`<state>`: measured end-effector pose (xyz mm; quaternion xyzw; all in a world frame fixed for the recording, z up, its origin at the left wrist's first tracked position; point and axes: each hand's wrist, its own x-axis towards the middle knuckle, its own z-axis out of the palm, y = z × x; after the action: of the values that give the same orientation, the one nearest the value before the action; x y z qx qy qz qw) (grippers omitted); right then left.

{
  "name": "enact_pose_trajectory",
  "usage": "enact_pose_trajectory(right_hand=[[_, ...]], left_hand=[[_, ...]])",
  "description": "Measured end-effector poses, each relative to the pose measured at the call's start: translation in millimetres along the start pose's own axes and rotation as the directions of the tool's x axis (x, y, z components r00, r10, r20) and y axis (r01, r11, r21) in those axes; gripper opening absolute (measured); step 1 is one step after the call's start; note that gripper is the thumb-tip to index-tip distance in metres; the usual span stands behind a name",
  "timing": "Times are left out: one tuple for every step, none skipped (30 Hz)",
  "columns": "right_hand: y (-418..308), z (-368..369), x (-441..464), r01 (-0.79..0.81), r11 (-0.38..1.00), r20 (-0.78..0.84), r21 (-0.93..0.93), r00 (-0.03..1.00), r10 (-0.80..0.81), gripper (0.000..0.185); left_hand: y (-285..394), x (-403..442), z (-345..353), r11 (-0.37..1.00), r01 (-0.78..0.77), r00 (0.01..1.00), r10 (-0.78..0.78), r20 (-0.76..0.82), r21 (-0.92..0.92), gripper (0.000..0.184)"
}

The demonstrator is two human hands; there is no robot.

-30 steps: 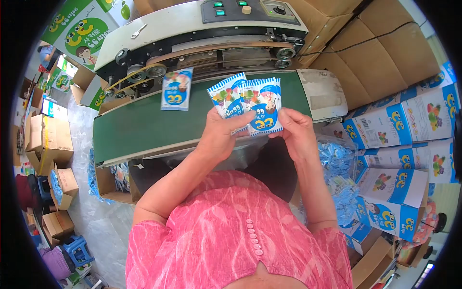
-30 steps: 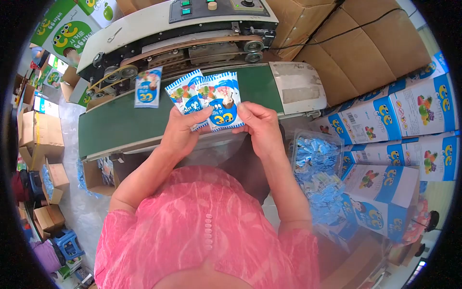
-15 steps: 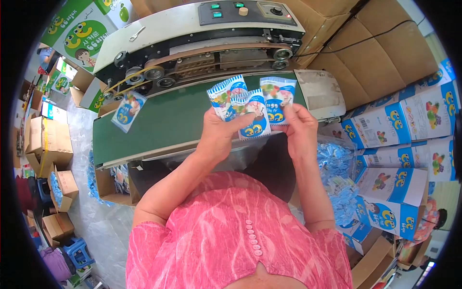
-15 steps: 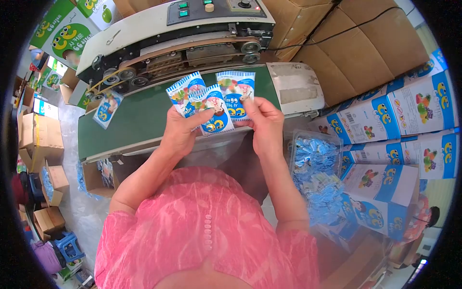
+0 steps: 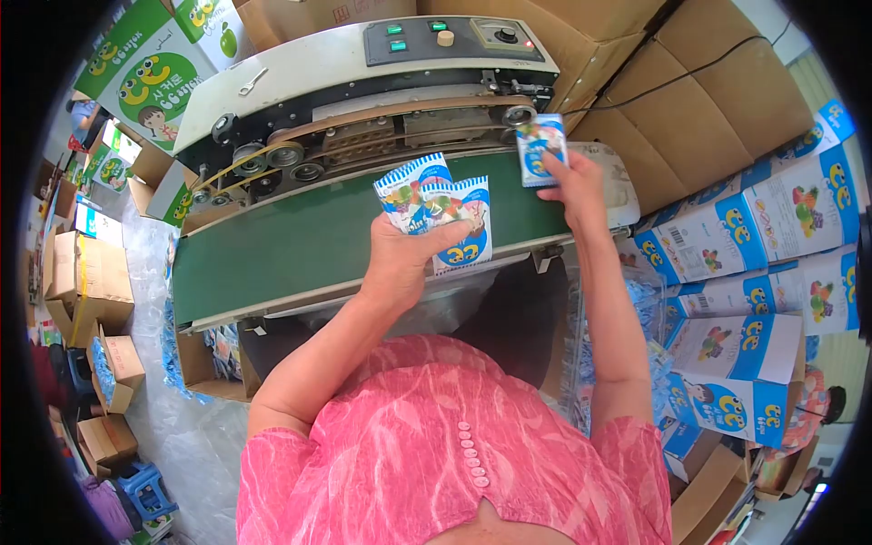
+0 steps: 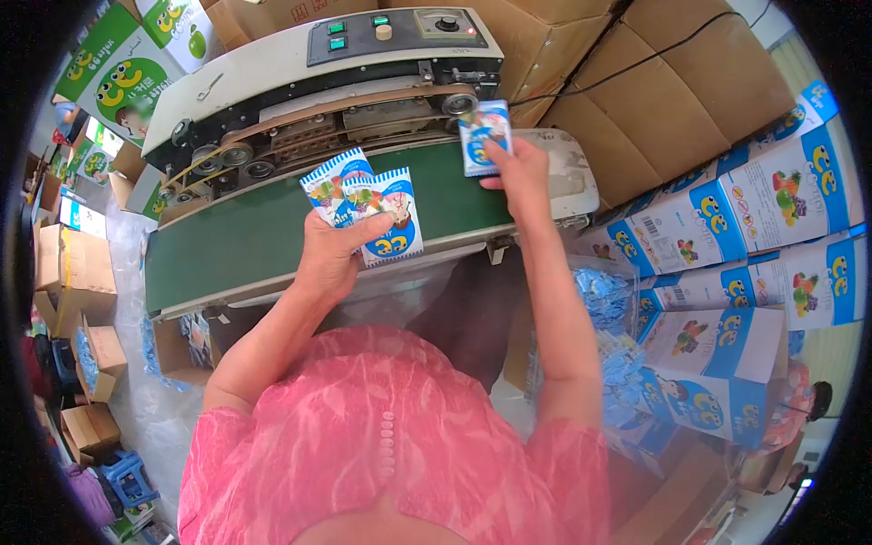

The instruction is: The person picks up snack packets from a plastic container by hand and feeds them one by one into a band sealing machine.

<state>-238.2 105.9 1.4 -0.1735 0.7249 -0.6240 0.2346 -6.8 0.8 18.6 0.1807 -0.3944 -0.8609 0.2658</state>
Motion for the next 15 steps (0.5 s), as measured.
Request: enact_pose_trajectory(right_hand=[[0.0,3.6,1.9,-0.003,1.0,-0.002,0.001,1.0,0.003,0.024],[0.0,9.3,3.1,0.025,0.999,-0.012,-0.04,1.0,-0.026,0.026],[0.0,16.1,3.5,0.053,0.995,-0.019,-0.083,0.998,-0.055,0.027],[0.1,22.2,3.3,0.082,0.989,-0.021,-0.125,0.996,-0.086,0.029],[0.6,26.0,0.6,0.083,0.989,-0.015,-0.125,0.996,-0.085,0.029],[2.2,27.8,-6.5,0.233,0.941,-0.064,-0.245,0.965,-0.256,0.029],[4.5,28.9,-16.4,0.363,0.856,-0.093,-0.367,0.902,-0.423,0.029],[6.7,30.2,-27.4,0.468,0.738,-0.099,-0.486,0.81,-0.578,0.029],[0.5,37.2,-46.4,0.468,0.738,-0.096,-0.486,0.811,-0.578,0.029],[-7.8,45.9,-69.4,0.423,0.879,0.092,-0.22,0.906,-0.413,0.027],[-12.1,51.4,-85.1,0.275,0.961,0.315,0.034,0.909,-0.272,0.025],[-8.8,52.1,-91.3,0.275,0.961,0.311,0.033,0.911,-0.271,0.025],[-4.1,52.2,-95.4,0.272,0.961,0.298,0.059,0.914,-0.277,0.024],[-0.1,52.0,-97.5,0.271,0.959,0.286,0.085,0.915,-0.284,0.022],[1.4,52.0,-97.5,0.271,0.956,0.276,0.113,0.916,-0.292,0.021]], left_hand=[[-1.1,0.0,0.2,1.0,0.002,1.0,-0.001,-0.004,0.004,0.031],[-1.5,0.3,0.0,1.0,0.005,1.0,-0.005,-0.005,0.006,0.031],[-1.3,1.3,-0.7,1.0,-0.014,1.0,0.014,-0.017,0.002,0.031],[-0.4,2.5,-1.8,0.999,-0.036,0.999,0.036,-0.031,-0.002,0.032],[0.7,4.1,-2.4,0.998,-0.06,0.997,0.06,-0.044,-0.006,0.032],[2.0,5.3,-2.4,0.998,-0.063,0.997,0.062,-0.048,-0.006,0.032],[3.6,6.5,-1.7,0.997,-0.072,0.996,0.071,-0.059,-0.009,0.032],[4.7,7.3,-0.7,0.997,-0.081,0.994,0.079,-0.07,-0.012,0.033],[4.9,7.8,-0.1,0.996,-0.089,0.993,0.088,-0.081,-0.017,0.033],[2.9,8.8,-0.3,0.996,-0.089,0.993,0.087,-0.083,-0.017,0.033],[-1.3,9.9,-1.0,0.994,-0.11,0.992,0.109,-0.057,-0.007,0.033],[-5.7,10.9,-1.3,0.992,-0.129,0.991,0.129,-0.029,0.003,0.033],[-7.4,11.4,0.3,0.989,-0.151,0.989,0.151,0.001,0.011,0.033],[-7.1,10.5,2.6,0.989,-0.151,0.989,0.151,0.005,0.01,0.033],[-4.6,8.0,5.4,0.995,-0.1,0.995,0.1,-0.026,0.001,0.032]])
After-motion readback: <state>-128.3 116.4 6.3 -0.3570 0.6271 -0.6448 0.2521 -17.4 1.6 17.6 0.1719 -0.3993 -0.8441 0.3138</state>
